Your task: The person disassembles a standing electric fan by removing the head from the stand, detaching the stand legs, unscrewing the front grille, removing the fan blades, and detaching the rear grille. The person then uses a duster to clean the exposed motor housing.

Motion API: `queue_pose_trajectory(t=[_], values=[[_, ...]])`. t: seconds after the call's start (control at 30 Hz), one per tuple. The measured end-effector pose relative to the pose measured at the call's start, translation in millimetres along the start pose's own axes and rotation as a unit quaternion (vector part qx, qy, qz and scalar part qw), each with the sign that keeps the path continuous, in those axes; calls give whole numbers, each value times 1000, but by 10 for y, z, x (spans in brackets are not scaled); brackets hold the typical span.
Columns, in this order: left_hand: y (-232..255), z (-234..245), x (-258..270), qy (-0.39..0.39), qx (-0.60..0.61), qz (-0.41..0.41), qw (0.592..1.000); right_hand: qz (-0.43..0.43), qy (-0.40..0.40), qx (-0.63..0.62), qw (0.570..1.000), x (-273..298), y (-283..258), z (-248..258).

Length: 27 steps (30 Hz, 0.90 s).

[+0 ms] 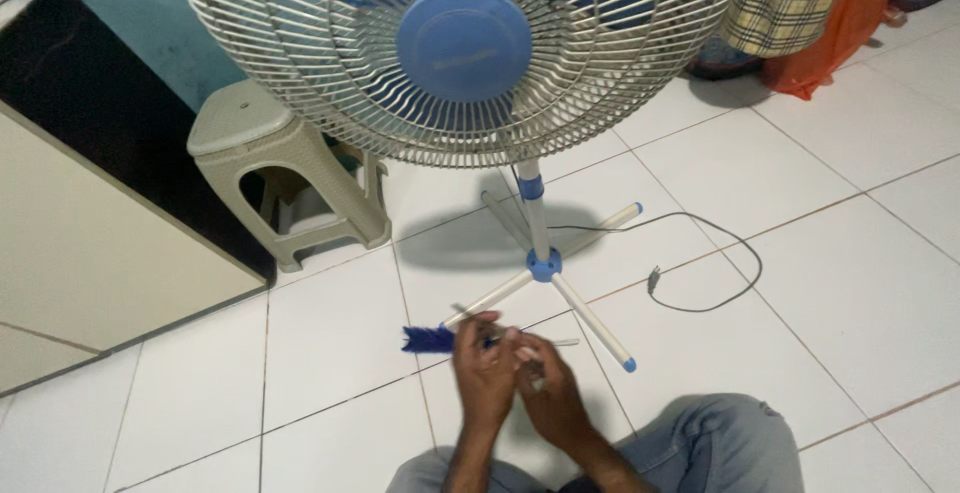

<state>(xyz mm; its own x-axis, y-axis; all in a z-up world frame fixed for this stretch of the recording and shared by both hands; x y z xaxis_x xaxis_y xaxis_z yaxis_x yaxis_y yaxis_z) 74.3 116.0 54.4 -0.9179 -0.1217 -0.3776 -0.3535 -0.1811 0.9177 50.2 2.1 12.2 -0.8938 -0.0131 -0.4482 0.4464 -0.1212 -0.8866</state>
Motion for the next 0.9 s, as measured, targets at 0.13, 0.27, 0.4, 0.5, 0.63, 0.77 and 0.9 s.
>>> queue_pose_trajectory(t=[0.13,0.27,0.4,0.5,0.63,0.77,0.9], values=[[104,-521,-291,-75,-23,-27,997,-96,112,38,988,50,354,464],[70,-852,-1100,52,-163,-179,969,-335,189,16,923,200,788,909],[-309,-1177,-2043,147,-283,-202,926,-239,275,36,930,443,962,1243],[-755,-1384,-2710,177,-379,-235,877,-261,296,36,918,635,1203,1383],[-1311,-1656,-3352,241,-529,-331,743,-348,276,42,895,821,1541,1487],[-1636,-1649,-3572,265,-566,-391,675,-345,277,88,892,925,1686,1482],[-1635,-1390,-3609,254,-545,-498,625,-347,280,60,893,966,1731,1507]])
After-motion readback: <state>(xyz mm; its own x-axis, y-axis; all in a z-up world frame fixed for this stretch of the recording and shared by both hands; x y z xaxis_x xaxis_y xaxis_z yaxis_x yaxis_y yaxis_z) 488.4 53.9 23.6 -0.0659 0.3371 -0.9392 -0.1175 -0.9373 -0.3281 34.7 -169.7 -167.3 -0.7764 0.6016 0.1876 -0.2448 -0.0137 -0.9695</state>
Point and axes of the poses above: each hand's wrist, its own x-axis away from the middle knuckle, its own z-axis out of the back of the hand, y = z × x, the point moved 4 cm from there along -x, towards the middle knuckle, and after that the axes turned 10 degrees about -x, right-handed, at the moved point
